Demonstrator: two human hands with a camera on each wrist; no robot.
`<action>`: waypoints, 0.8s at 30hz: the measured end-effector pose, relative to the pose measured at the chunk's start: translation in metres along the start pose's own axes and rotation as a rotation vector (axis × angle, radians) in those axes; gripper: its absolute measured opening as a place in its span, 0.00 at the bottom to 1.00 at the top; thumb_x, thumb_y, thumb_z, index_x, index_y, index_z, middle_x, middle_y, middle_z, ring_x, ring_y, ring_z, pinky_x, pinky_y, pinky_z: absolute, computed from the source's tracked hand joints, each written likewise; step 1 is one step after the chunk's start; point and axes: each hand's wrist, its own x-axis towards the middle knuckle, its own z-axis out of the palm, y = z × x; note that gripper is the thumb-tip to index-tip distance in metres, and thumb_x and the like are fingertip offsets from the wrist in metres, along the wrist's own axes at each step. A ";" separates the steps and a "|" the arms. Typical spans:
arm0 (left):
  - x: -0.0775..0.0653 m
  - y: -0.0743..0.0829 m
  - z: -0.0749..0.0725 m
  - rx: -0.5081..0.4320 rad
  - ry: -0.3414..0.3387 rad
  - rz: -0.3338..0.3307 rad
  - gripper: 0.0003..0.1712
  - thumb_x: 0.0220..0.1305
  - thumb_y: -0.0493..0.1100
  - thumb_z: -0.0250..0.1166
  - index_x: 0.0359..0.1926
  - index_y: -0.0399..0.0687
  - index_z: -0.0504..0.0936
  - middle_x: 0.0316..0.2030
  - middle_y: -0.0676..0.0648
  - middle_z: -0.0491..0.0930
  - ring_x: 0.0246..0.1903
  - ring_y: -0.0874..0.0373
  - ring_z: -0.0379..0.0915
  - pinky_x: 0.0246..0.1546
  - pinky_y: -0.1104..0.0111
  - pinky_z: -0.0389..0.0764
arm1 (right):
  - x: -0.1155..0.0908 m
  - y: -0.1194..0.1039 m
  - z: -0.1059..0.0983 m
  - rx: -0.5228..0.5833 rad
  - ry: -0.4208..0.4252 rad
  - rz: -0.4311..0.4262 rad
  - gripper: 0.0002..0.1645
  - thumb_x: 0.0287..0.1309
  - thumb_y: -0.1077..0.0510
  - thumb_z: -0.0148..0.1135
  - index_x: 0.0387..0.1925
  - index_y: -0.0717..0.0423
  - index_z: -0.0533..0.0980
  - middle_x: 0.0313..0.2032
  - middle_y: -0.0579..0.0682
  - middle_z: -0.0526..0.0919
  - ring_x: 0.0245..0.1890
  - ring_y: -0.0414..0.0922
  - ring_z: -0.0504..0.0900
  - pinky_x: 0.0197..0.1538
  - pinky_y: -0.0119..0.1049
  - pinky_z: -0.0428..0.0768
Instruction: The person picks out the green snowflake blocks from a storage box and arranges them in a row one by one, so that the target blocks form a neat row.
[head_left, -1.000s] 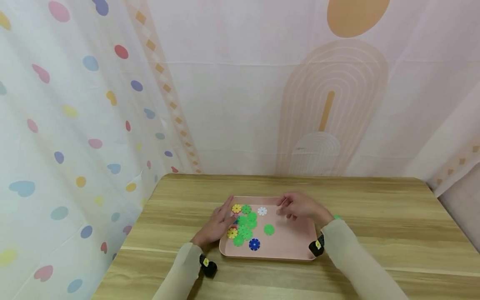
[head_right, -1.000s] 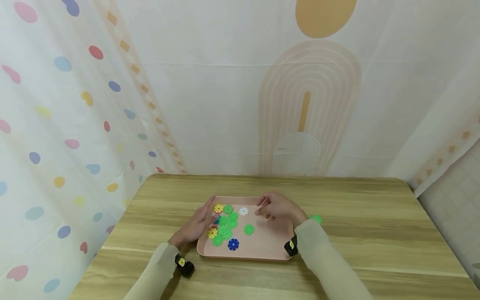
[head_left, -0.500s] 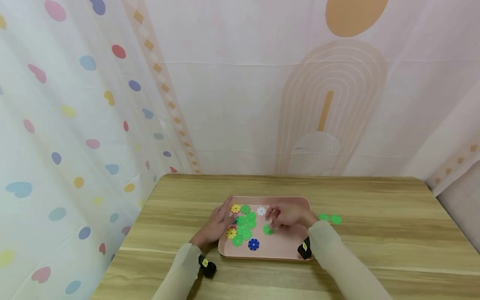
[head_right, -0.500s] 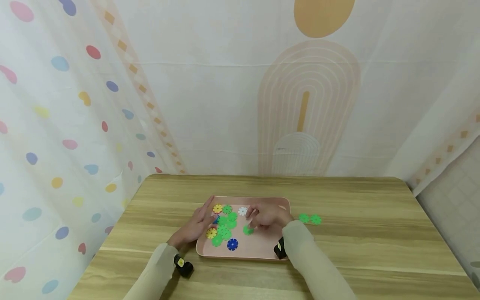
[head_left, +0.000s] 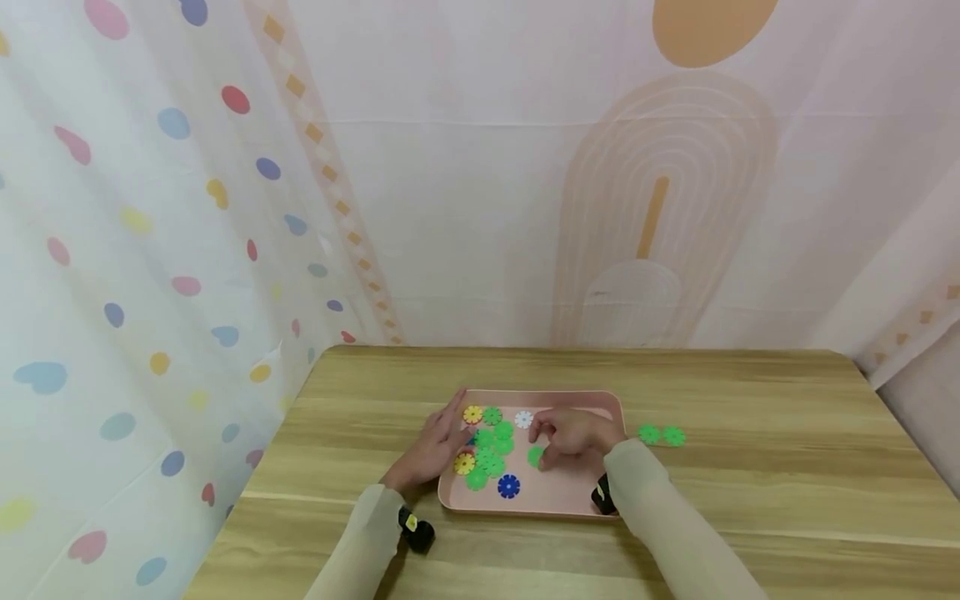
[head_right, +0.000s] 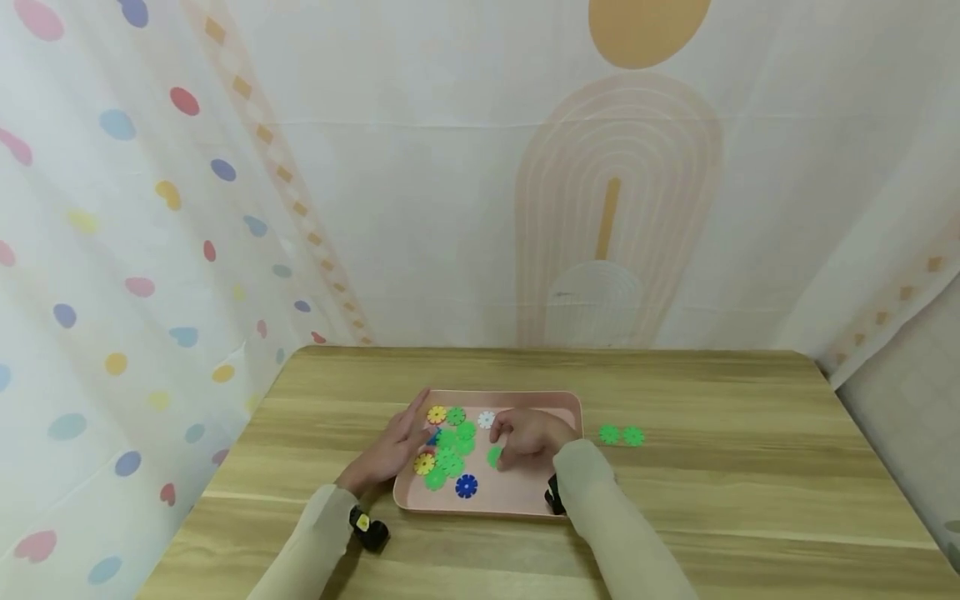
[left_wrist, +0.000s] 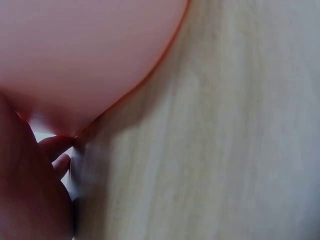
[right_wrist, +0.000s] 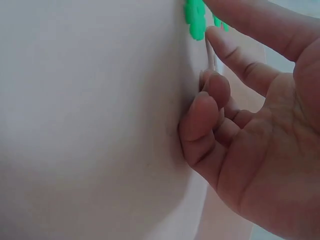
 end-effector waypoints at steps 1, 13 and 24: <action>0.000 0.000 0.000 -0.001 0.001 0.002 0.40 0.77 0.56 0.49 0.79 0.66 0.38 0.78 0.44 0.45 0.75 0.41 0.40 0.67 0.33 0.48 | 0.000 -0.001 0.001 0.001 0.005 0.002 0.18 0.50 0.65 0.74 0.41 0.52 0.77 0.30 0.48 0.69 0.32 0.45 0.69 0.40 0.37 0.67; 0.000 -0.002 0.001 0.006 0.001 0.006 0.40 0.77 0.55 0.49 0.80 0.65 0.39 0.78 0.43 0.45 0.75 0.39 0.39 0.66 0.31 0.47 | 0.003 -0.003 0.007 -0.020 0.044 0.032 0.18 0.48 0.67 0.75 0.37 0.52 0.76 0.36 0.50 0.72 0.39 0.47 0.69 0.45 0.41 0.66; 0.001 0.000 0.000 0.000 0.002 0.011 0.40 0.76 0.54 0.49 0.80 0.65 0.39 0.78 0.43 0.45 0.74 0.40 0.39 0.67 0.32 0.47 | 0.004 0.002 0.005 0.008 0.069 0.020 0.17 0.47 0.68 0.74 0.36 0.52 0.77 0.32 0.49 0.70 0.34 0.46 0.70 0.42 0.39 0.67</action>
